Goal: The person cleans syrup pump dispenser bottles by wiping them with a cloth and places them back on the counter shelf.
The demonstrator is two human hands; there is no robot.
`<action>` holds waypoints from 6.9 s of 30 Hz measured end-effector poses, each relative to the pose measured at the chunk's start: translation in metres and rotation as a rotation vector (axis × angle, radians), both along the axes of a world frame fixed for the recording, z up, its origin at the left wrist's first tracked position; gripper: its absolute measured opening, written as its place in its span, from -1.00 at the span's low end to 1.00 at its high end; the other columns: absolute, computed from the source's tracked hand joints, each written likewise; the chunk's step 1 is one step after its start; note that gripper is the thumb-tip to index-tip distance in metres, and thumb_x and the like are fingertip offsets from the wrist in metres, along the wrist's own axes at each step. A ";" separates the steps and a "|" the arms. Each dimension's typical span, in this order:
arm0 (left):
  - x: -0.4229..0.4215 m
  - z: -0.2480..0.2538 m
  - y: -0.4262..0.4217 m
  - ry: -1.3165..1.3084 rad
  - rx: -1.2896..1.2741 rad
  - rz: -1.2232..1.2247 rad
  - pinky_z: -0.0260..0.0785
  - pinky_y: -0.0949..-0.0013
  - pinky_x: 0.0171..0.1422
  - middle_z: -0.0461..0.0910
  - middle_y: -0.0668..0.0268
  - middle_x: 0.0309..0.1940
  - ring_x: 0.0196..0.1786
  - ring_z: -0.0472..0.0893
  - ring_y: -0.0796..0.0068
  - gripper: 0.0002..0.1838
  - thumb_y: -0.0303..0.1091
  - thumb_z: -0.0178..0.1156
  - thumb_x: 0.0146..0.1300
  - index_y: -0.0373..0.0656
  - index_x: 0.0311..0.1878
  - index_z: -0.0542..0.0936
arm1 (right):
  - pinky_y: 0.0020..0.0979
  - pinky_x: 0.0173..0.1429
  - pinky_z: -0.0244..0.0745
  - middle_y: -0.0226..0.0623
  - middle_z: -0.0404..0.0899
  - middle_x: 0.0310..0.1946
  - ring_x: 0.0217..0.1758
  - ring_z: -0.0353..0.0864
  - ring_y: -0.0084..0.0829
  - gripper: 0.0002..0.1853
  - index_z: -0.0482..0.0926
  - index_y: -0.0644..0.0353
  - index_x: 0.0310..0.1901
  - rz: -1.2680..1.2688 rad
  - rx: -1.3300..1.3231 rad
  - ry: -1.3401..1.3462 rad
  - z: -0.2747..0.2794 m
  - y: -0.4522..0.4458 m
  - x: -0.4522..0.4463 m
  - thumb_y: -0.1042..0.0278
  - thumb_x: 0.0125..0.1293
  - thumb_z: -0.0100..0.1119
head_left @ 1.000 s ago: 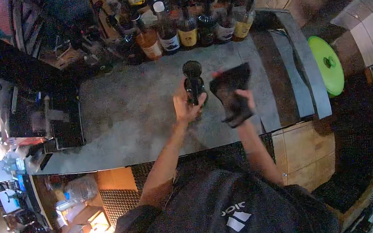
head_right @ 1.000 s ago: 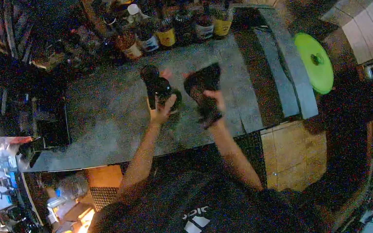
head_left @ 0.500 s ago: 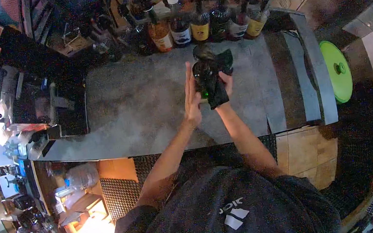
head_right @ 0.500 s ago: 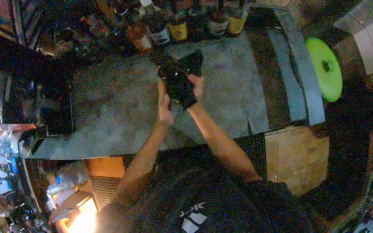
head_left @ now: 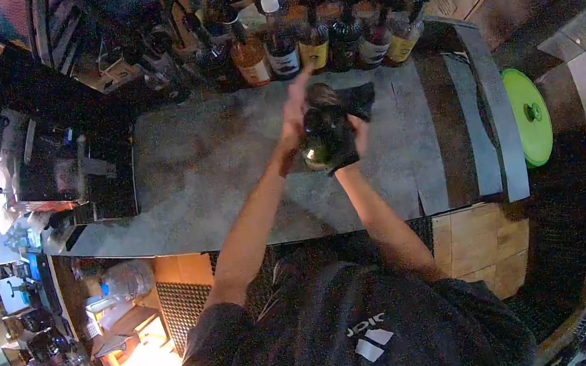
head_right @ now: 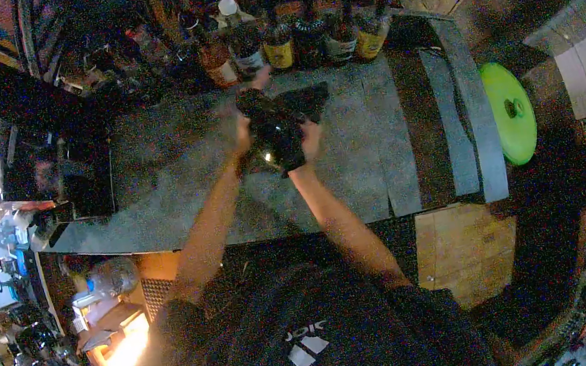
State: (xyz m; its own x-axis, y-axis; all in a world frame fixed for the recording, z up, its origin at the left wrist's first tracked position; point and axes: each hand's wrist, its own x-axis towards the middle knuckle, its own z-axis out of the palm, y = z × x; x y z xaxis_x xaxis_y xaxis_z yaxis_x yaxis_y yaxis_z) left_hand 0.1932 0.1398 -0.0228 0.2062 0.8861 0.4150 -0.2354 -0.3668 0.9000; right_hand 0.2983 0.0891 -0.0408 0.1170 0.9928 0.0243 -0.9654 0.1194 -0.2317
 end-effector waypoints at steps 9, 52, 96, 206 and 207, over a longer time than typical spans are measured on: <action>0.001 0.003 -0.020 -0.296 -0.365 -0.272 -0.11 0.30 0.46 0.02 0.24 0.42 0.40 0.11 0.38 -0.07 0.39 -0.38 0.28 -0.19 0.46 -0.14 | -0.26 0.09 0.44 -0.27 0.51 0.02 0.01 0.51 -0.29 -0.52 0.40 0.24 0.11 0.185 -0.061 -0.096 -0.139 -0.003 0.000 0.03 0.33 -0.09; 0.013 -0.055 -0.003 -0.039 -0.439 -0.304 -0.06 0.27 0.46 0.13 0.16 0.40 0.40 0.15 0.27 -0.13 0.32 -0.37 0.27 -0.25 0.38 0.14 | -0.20 0.12 0.46 -0.20 0.50 -0.01 -0.04 0.55 -0.23 -0.56 0.34 0.23 0.14 -0.200 -0.168 -0.297 -0.044 -0.037 -0.006 0.25 0.27 0.09; 0.001 -0.026 -0.042 -0.096 -0.261 0.150 0.23 0.29 0.22 0.45 0.28 0.03 0.08 0.41 0.40 -0.43 0.13 -0.20 0.37 -0.20 0.03 0.48 | -0.22 0.12 0.46 -0.21 0.54 -0.05 0.00 0.54 -0.26 -0.58 0.42 0.32 0.03 0.081 -0.073 -0.041 -0.084 -0.009 0.054 0.20 0.22 0.06; -0.136 -0.067 -0.078 0.082 -0.298 -0.261 0.26 0.27 0.21 0.42 0.21 0.03 0.11 0.44 0.33 -0.44 -0.47 0.22 0.09 -0.21 0.20 0.34 | -0.22 0.35 0.13 0.07 0.12 0.32 0.36 0.17 -0.09 0.01 -0.20 0.39 0.39 -0.290 -0.161 -1.960 -0.039 -0.088 -0.048 0.22 0.08 0.26; -0.136 -0.088 -0.073 0.098 -0.274 -0.241 0.21 0.26 0.26 0.38 0.22 0.06 0.17 0.39 0.32 -0.39 -0.54 0.17 0.04 -0.21 0.23 0.30 | -0.24 0.37 0.09 0.06 0.10 0.33 0.38 0.14 -0.12 0.00 -0.22 0.38 0.40 -0.195 -0.216 -1.919 -0.035 -0.089 -0.048 0.23 0.09 0.25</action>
